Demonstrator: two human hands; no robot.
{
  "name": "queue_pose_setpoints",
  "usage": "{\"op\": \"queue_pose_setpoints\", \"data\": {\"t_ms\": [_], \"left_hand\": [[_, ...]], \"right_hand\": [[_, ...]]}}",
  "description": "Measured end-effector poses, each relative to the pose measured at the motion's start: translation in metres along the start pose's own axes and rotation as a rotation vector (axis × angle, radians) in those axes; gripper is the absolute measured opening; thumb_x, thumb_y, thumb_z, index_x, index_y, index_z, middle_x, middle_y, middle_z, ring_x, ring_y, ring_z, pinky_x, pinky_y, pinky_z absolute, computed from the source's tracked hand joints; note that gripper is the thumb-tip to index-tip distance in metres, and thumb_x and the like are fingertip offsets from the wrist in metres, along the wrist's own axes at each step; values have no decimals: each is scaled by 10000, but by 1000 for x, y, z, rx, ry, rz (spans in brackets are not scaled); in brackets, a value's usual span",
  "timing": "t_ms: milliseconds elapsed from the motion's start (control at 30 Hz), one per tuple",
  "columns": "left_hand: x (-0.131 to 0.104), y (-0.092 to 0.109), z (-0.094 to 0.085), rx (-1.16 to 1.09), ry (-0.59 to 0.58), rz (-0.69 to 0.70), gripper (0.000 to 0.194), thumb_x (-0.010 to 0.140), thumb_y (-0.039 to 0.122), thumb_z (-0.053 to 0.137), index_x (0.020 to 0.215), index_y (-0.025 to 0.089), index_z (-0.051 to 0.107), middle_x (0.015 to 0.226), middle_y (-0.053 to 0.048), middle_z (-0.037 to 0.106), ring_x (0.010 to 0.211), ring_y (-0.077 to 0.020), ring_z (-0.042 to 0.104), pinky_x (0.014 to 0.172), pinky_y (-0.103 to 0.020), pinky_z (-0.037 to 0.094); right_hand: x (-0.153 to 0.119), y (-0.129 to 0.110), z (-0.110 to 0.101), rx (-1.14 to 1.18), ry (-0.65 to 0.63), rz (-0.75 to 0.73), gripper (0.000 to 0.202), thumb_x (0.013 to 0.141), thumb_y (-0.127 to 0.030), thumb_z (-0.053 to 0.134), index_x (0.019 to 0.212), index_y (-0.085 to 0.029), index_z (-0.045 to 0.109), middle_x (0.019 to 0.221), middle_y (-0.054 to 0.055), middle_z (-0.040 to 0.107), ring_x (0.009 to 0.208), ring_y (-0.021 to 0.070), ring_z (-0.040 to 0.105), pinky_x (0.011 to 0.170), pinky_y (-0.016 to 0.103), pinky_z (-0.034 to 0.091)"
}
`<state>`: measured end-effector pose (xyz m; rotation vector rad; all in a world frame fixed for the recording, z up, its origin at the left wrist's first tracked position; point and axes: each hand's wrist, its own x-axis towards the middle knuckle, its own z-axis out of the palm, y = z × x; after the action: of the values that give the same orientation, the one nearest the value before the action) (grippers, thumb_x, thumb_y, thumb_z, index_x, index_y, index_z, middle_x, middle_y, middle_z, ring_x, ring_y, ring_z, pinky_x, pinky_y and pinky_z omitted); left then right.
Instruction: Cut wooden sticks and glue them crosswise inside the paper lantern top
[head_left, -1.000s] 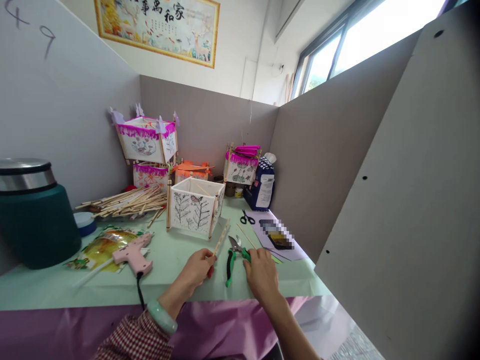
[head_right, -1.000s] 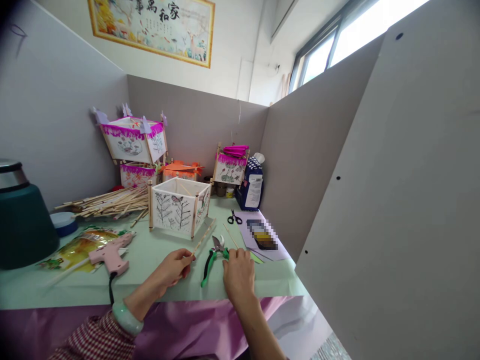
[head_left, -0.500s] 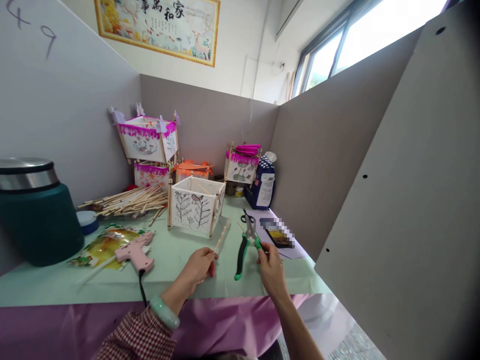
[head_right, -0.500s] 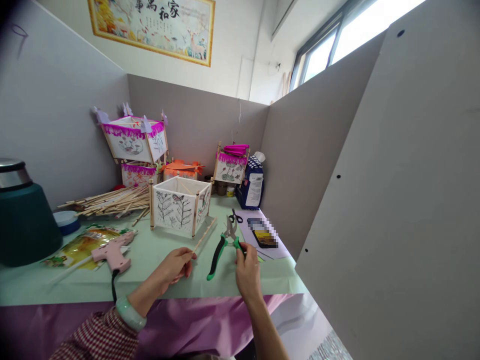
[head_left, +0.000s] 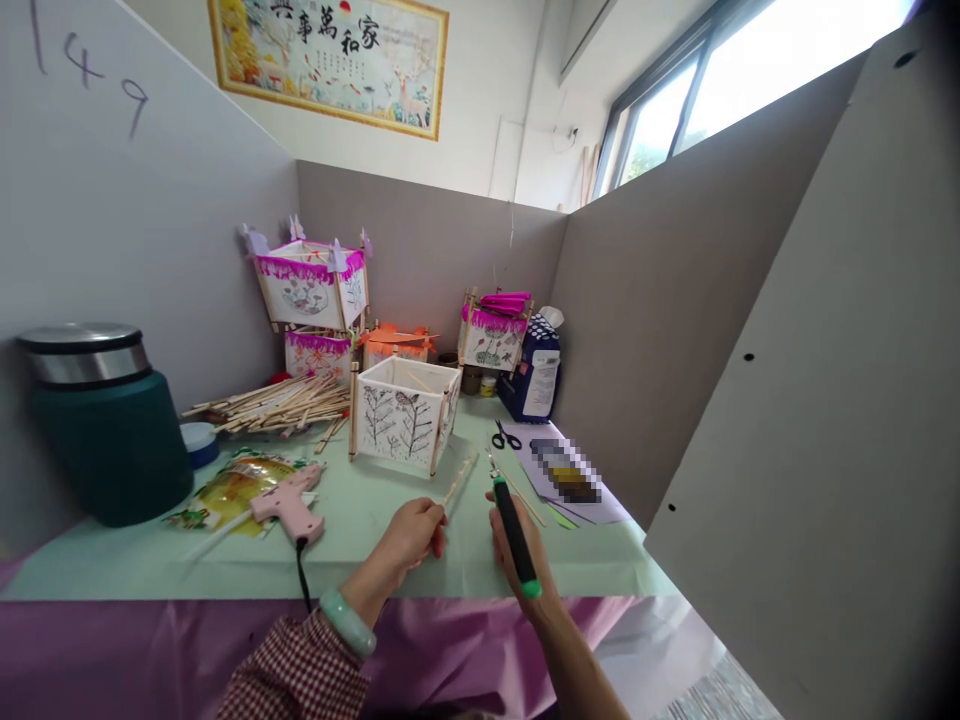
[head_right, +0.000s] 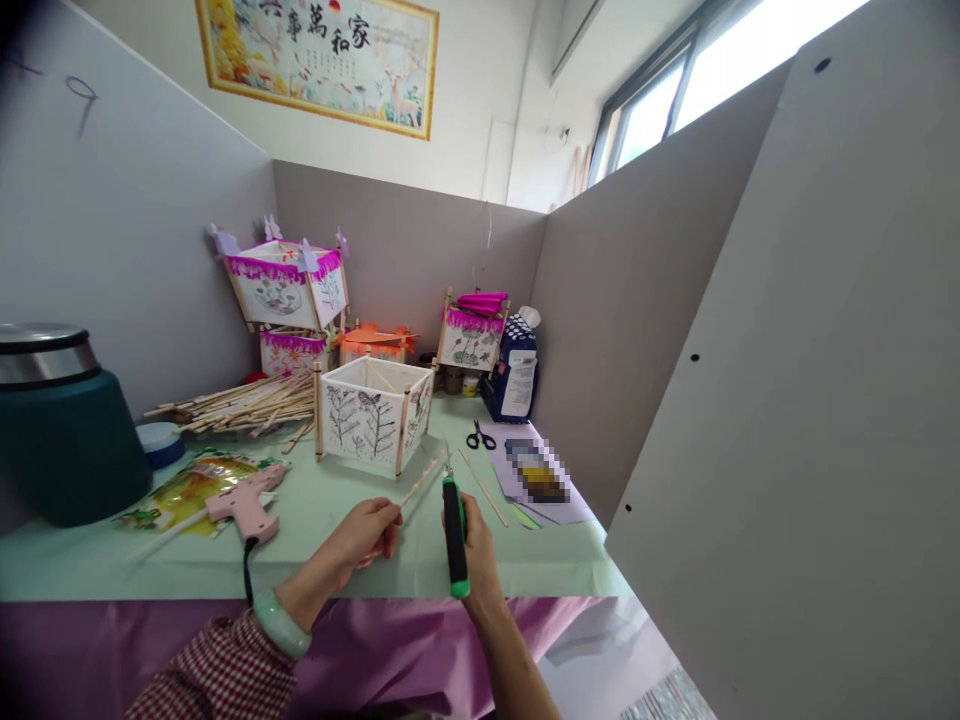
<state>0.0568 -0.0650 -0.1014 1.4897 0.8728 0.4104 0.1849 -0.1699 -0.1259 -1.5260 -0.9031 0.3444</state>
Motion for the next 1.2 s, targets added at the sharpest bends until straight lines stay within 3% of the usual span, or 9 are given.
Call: {"op": "queue_pose_setpoints", "data": {"t_ms": [167,333,400,700,933,1200], "left_hand": [[-2,0,0,-9,13,17,190,857,168,339,758,155,500,392,29,477,293,-64,235,359,-222,114],[-1,0,0,-21,11,8,195,856,166,340,787,138,520,364,29,461,287,-71,214,366,-231,106],[-1,-1,0,-23,4,6,194,858,169,342,787,138,519,355,28,454,284,-72,213,367,-233,103],[2,-2,-2,12,15,13,214,873,180,397,679,167,486,394,26,472,282,-62,235,360,-240,101],[4,-5,0,58,50,30,191,846,154,435,667,165,502,403,44,461,298,-58,256,372,-223,130],[6,-4,5,131,150,50,236,802,155,499,570,173,464,369,57,389,336,-67,285,401,-220,169]], "right_hand": [[-14,-13,-14,-265,-70,-19,318,843,-525,482,964,-254,596,754,25,635,701,225,577,621,309,383],[-28,-13,-17,-900,-206,-28,203,924,-378,405,959,-273,575,887,28,668,763,230,626,615,295,342],[-31,-11,-15,-1037,-235,-33,213,946,-369,382,1006,-273,563,952,29,672,780,220,643,614,289,350],[-42,-19,-9,-1116,-254,-92,245,959,-395,404,1062,-259,580,927,22,675,779,241,666,615,307,381],[-39,-14,-8,-1032,-271,-134,222,955,-287,444,1144,-222,540,997,45,663,848,226,664,659,299,411],[-43,-14,-2,-1173,-229,-118,256,978,-356,368,1140,-273,548,872,20,650,724,242,674,581,313,399]]}}
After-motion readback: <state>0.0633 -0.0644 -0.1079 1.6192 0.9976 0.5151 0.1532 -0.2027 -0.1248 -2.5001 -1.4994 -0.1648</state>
